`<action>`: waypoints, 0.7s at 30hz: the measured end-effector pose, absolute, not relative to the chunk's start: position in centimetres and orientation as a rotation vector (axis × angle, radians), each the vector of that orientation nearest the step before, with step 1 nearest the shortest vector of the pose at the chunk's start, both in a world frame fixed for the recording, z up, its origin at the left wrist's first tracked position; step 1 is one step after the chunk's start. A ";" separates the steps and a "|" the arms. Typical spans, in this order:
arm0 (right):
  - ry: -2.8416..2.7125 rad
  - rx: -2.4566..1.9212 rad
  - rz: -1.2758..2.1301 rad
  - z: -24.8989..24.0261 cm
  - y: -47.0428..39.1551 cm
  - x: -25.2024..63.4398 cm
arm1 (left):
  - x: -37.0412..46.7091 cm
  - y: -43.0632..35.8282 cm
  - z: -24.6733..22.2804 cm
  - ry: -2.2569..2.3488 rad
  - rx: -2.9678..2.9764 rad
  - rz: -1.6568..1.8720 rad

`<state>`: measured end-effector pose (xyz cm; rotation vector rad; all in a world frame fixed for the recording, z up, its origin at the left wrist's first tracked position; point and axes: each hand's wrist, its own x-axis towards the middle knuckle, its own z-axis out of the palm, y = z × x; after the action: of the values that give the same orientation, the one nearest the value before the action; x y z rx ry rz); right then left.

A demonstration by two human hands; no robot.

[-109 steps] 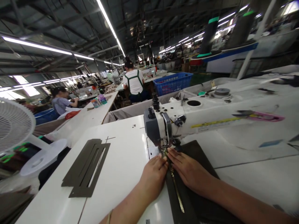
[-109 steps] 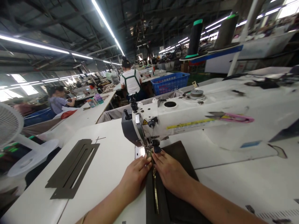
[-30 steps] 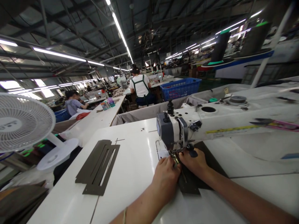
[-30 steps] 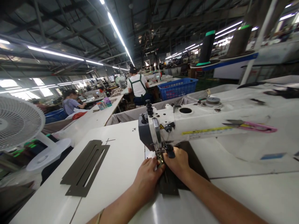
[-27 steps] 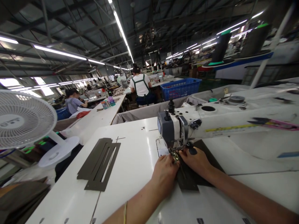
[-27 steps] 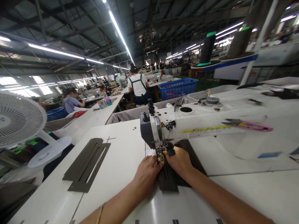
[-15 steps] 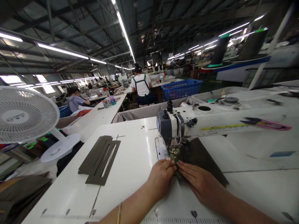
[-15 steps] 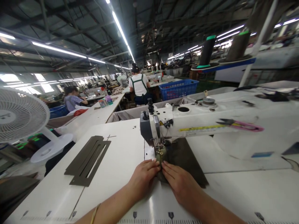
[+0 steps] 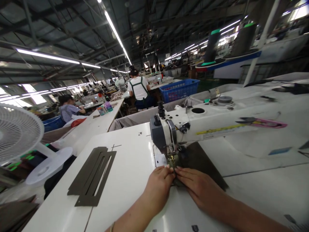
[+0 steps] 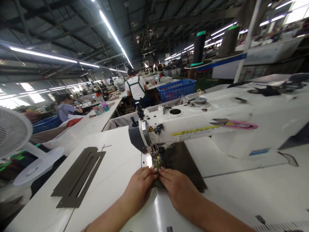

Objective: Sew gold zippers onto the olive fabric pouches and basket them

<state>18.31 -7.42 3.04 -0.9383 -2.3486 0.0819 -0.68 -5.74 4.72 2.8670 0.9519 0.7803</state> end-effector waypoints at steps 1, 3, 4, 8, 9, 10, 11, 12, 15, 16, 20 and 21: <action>-2.353 -0.980 0.234 3.7 -7.1 18.3 | -0.6 -5.7 5.0 0.964 2.839 0.758; -2.357 -1.058 0.493 5.3 -6.2 18.5 | -0.3 -5.7 5.6 1.038 2.787 0.668; -2.363 -1.082 0.572 6.0 -5.7 18.5 | -0.2 -5.7 5.8 1.103 2.765 0.617; -2.424 -1.079 0.623 8.1 -4.3 18.6 | 0.5 -5.2 6.2 1.326 2.741 0.516; -2.432 -1.088 0.613 8.0 -4.4 18.6 | 0.5 -5.0 6.2 1.326 2.751 0.524; -2.430 -1.110 0.598 7.8 -4.7 18.6 | 0.5 -4.9 6.2 1.303 2.766 0.534; -2.422 -1.141 0.561 7.2 -5.1 18.5 | 0.5 -4.9 6.1 1.272 2.784 0.544; -2.408 -1.166 0.489 6.4 -5.6 18.5 | 0.4 -5.0 5.9 1.245 2.802 0.554; -2.373 -1.099 0.063 3.3 -7.1 18.5 | 0.1 -5.6 4.5 1.171 2.864 0.600; -2.354 -1.032 -0.109 2.2 -7.4 18.6 | 0.1 -5.9 3.9 1.148 2.905 0.645; -2.244 -0.845 -0.550 0.0 -7.7 18.7 | 0.2 -6.7 1.4 1.126 3.091 0.958; -2.232 -0.833 -0.590 -0.1 -7.6 18.7 | 0.3 -6.7 1.1 1.134 3.109 1.007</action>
<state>18.67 -7.61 -0.13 -0.8334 -2.2320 -0.5904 0.28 -6.74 1.13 3.1089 1.1341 1.0073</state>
